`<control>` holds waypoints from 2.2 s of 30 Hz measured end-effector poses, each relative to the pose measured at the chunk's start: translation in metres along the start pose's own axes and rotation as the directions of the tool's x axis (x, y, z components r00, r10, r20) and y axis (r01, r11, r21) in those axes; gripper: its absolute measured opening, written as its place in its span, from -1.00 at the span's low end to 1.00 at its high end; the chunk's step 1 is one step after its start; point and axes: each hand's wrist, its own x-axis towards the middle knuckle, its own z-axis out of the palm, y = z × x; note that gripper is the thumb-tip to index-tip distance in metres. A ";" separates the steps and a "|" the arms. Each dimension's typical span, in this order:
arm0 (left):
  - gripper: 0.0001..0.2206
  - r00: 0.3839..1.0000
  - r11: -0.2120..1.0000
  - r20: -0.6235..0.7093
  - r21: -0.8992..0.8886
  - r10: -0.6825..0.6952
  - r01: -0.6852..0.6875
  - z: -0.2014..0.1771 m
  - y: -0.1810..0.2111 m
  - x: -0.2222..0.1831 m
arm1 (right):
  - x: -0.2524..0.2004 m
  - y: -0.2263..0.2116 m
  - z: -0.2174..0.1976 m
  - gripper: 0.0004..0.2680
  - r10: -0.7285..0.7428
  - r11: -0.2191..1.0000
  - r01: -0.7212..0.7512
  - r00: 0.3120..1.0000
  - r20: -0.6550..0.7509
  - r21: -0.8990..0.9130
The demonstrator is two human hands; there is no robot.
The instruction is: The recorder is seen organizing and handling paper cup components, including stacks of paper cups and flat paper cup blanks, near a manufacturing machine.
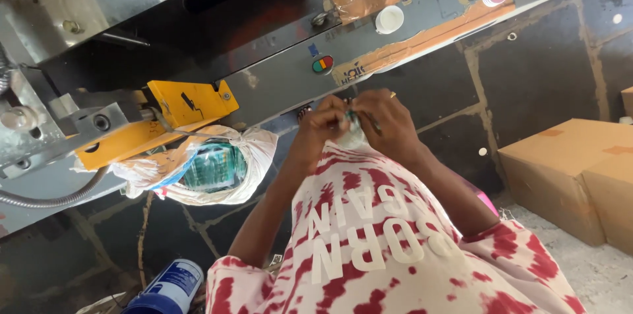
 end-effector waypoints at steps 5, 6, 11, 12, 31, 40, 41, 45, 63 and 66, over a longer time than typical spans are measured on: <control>-0.87 0.953 0.987 -0.273 -0.128 -0.133 0.101 0.023 -0.005 0.021 | 0.008 -0.005 -0.013 -0.70 -0.194 0.976 0.203 0.974 0.119 -0.075; -0.89 0.957 0.980 -0.258 -0.177 -0.136 0.092 0.030 -0.009 0.023 | -0.003 0.005 -0.012 -0.74 -0.150 0.982 0.156 0.987 0.064 -0.106; -0.77 0.951 0.983 -0.255 -0.002 0.175 -0.182 0.051 0.036 0.043 | -0.012 0.017 -0.027 -0.80 -0.114 0.991 0.107 0.991 -0.076 -0.082; -0.85 0.973 0.958 -0.058 0.198 0.224 -0.209 0.050 0.038 0.044 | -0.009 0.011 -0.038 -0.78 -0.172 0.979 0.160 0.981 -0.090 -0.129; -0.73 0.893 0.983 0.425 -0.167 0.147 -0.082 0.136 0.057 0.132 | -0.120 0.024 -0.148 -0.35 0.476 0.849 -0.520 0.832 -0.285 -0.098; -0.06 0.984 -0.271 0.161 0.946 -0.074 -0.176 0.022 -0.081 0.252 | -0.166 0.037 -0.309 -0.68 0.225 0.459 -0.666 0.727 -0.649 -0.587; -0.06 0.986 -0.267 0.157 0.949 -0.053 -0.166 0.000 -0.119 0.270 | -0.155 0.041 -0.322 -0.68 0.205 0.464 -0.654 0.736 -0.645 -0.598; -0.30 0.895 0.228 0.376 0.874 0.242 -0.429 -0.053 -0.187 0.258 | -0.118 0.052 -0.346 -0.79 0.093 0.726 -0.496 0.757 -0.647 -0.476; -0.33 0.987 0.986 -0.003 0.035 -0.160 0.160 0.009 -0.103 0.073 | 0.318 0.282 -0.293 -0.19 -0.200 0.964 0.202 0.979 -0.025 0.171; -0.40 0.979 0.918 -0.202 0.393 0.023 0.060 0.010 -0.113 0.069 | 0.302 0.293 -0.328 -0.28 -0.167 0.957 0.148 0.984 0.056 0.250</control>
